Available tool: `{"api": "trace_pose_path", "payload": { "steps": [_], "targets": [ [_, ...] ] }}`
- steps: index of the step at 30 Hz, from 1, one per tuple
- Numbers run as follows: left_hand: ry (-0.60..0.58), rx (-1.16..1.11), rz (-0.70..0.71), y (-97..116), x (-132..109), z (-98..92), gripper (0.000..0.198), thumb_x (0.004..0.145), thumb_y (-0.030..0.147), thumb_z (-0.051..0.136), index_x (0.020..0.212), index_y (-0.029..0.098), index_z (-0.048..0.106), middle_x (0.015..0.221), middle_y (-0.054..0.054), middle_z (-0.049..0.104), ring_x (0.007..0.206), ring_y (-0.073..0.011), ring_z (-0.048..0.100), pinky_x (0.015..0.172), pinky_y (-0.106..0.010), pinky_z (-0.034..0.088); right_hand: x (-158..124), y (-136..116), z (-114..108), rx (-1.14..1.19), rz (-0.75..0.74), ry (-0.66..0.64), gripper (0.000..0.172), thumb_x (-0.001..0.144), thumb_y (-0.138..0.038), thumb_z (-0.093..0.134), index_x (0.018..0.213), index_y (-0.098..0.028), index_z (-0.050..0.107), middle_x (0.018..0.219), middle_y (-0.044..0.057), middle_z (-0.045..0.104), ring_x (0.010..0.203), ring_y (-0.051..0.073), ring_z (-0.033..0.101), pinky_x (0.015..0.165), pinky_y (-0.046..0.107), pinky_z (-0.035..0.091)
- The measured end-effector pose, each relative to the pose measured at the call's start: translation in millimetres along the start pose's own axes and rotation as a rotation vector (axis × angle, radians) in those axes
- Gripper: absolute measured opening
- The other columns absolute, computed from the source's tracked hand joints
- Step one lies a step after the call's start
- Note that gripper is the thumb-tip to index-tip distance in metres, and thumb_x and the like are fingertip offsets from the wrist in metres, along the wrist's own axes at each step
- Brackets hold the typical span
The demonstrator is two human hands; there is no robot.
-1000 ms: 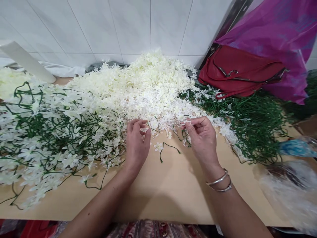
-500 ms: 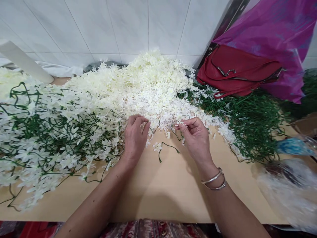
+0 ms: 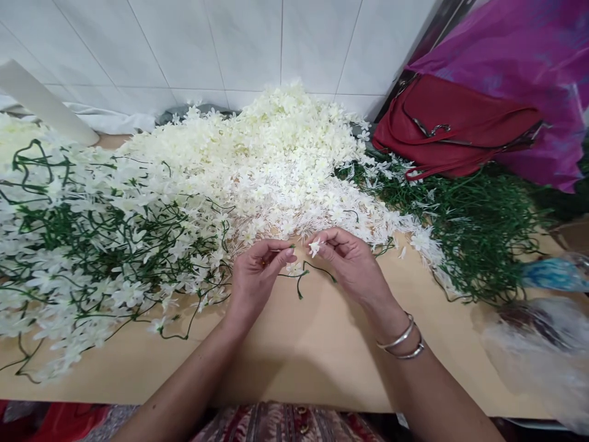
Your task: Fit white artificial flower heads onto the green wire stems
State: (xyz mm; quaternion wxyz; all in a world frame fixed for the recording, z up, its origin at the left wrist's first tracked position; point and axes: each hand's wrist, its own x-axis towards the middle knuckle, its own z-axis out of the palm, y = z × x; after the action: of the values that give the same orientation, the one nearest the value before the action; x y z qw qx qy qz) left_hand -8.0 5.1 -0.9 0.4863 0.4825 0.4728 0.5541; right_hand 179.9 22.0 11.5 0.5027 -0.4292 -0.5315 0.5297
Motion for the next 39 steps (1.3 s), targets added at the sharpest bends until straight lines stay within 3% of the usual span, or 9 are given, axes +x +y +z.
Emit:
{"api": "trace_pose_path", "payload": {
  "steps": [6,18,22,29,39],
  "targets": [
    [-0.041,0.203,0.187,1,-3,-4.3,0.012,0.091,0.029,0.077,0.100,0.026,0.083,0.094,-0.005,0.079,0.081,-0.0192,0.076,0.073,-0.030,0.063,-1,0,4,-0.011,0.061,-0.093,0.029,0.085,-0.051,0.080,0.089,-0.024,0.071,0.089,0.002,0.072,0.083,0.019,0.064,0.078,0.033,0.053],
    [-0.115,0.352,0.392,10,-5,-3.7,0.012,0.095,0.021,0.072,0.103,0.025,0.080,0.090,-0.004,0.079,0.082,-0.0180,0.071,0.075,-0.029,0.056,0,-4,1,-0.061,0.100,-0.162,0.033,0.084,-0.053,0.080,0.088,-0.022,0.070,0.076,0.000,0.067,0.069,0.015,0.059,0.066,0.028,0.047],
    [-0.161,0.396,0.361,5,-6,-6.4,0.009,0.097,0.026,0.069,0.097,0.023,0.078,0.085,-0.004,0.076,0.077,-0.0175,0.070,0.071,-0.028,0.055,-1,-6,0,-0.118,0.122,-0.195,0.030,0.085,-0.049,0.078,0.085,-0.021,0.069,0.077,0.000,0.067,0.071,0.015,0.060,0.067,0.029,0.048],
    [-0.245,0.300,0.113,-12,-12,-10.3,0.018,0.102,0.035,0.063,0.098,0.020,0.071,0.088,-0.006,0.075,0.081,-0.0187,0.077,0.074,-0.029,0.062,-2,1,1,-0.169,0.173,-0.248,0.029,0.088,-0.046,0.074,0.086,-0.018,0.066,0.077,0.001,0.064,0.070,0.014,0.056,0.065,0.028,0.044],
    [-0.252,0.239,0.055,-17,-12,-8.9,0.017,0.102,0.035,0.063,0.099,0.019,0.070,0.089,-0.005,0.075,0.082,-0.0187,0.078,0.078,-0.030,0.065,0,8,2,-0.089,0.238,-0.237,0.030,0.086,-0.047,0.076,0.087,-0.019,0.066,0.081,0.002,0.066,0.075,0.016,0.061,0.071,0.030,0.047]
  ]
}}
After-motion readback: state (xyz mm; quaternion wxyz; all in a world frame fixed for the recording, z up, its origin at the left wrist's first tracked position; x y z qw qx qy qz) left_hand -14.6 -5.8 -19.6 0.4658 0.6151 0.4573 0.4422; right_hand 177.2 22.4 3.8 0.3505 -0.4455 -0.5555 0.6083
